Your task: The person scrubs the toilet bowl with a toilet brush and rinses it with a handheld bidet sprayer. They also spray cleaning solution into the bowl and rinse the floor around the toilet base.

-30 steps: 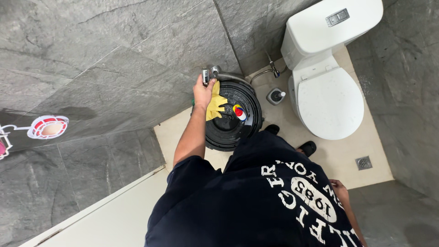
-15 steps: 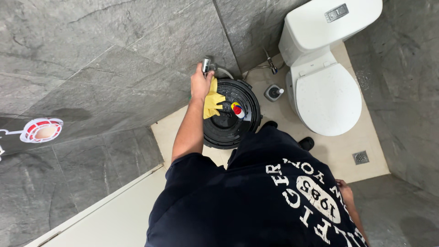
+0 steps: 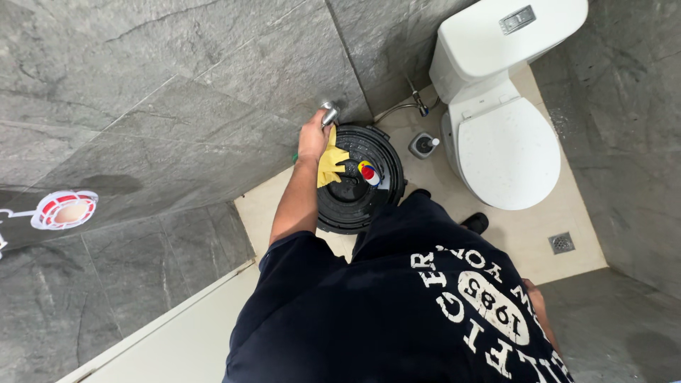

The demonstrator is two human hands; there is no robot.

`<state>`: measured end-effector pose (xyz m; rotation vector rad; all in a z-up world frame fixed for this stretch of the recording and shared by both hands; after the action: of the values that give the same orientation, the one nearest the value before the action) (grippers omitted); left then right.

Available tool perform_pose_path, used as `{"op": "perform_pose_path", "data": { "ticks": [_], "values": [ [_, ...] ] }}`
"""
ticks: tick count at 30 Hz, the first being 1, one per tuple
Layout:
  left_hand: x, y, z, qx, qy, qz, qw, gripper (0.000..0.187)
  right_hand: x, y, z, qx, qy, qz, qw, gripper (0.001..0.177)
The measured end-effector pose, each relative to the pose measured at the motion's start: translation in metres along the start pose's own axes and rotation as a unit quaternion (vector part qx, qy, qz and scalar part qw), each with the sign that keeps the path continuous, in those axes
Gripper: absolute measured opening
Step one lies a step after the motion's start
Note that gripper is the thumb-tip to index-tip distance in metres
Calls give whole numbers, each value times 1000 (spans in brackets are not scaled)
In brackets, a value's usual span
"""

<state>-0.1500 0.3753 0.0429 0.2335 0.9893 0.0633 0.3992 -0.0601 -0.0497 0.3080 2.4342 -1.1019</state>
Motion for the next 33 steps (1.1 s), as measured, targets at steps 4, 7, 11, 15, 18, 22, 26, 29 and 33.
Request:
{"op": "perform_pose_path", "data": {
  "ticks": [4, 7, 11, 15, 18, 22, 26, 29, 33],
  "values": [
    [21, 0, -27, -171, -1, -38, 985, 41, -5, 10, -1, -11, 2, 22, 1000, 34],
    [24, 6, -27, -166, -4, -42, 985, 45, -8, 16, -14, -43, 25, 35, 998, 35],
    [-9, -7, 23, -20, 59, 122, 991, 89, -18, 3, -51, -109, 62, 61, 990, 35],
    [-30, -37, 86, -109, -248, 160, 949, 44, -55, -32, -111, -114, 120, 106, 980, 33],
    [-40, -25, 189, -51, -412, 27, 910, 25, -85, -84, -185, -233, 164, 117, 951, 31],
    [-113, -40, 354, 164, -489, -107, 850, 13, -126, -161, -270, -424, 188, 121, 878, 22],
    [-175, -70, 468, 404, -393, -139, 814, 17, -151, -219, -305, -546, 252, 66, 796, 24],
    [-150, -112, 510, 412, -420, -274, 761, 19, -140, -215, -306, -557, 254, -18, 791, 27],
    [-24, -169, 497, 387, -242, -430, 779, 29, -97, -121, -240, -403, 119, -46, 906, 27]
  ]
}}
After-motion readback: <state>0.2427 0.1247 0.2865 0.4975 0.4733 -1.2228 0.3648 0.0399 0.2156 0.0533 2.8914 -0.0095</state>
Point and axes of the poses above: each hand's wrist, its own y-axis towards the middle knuckle, its own x-axis out of the palm, z = x × y, the point moved 8 cm from there along y, towards the middle knuckle, and after that the axes turned 8 degrees about y, right-handed, at the moved point
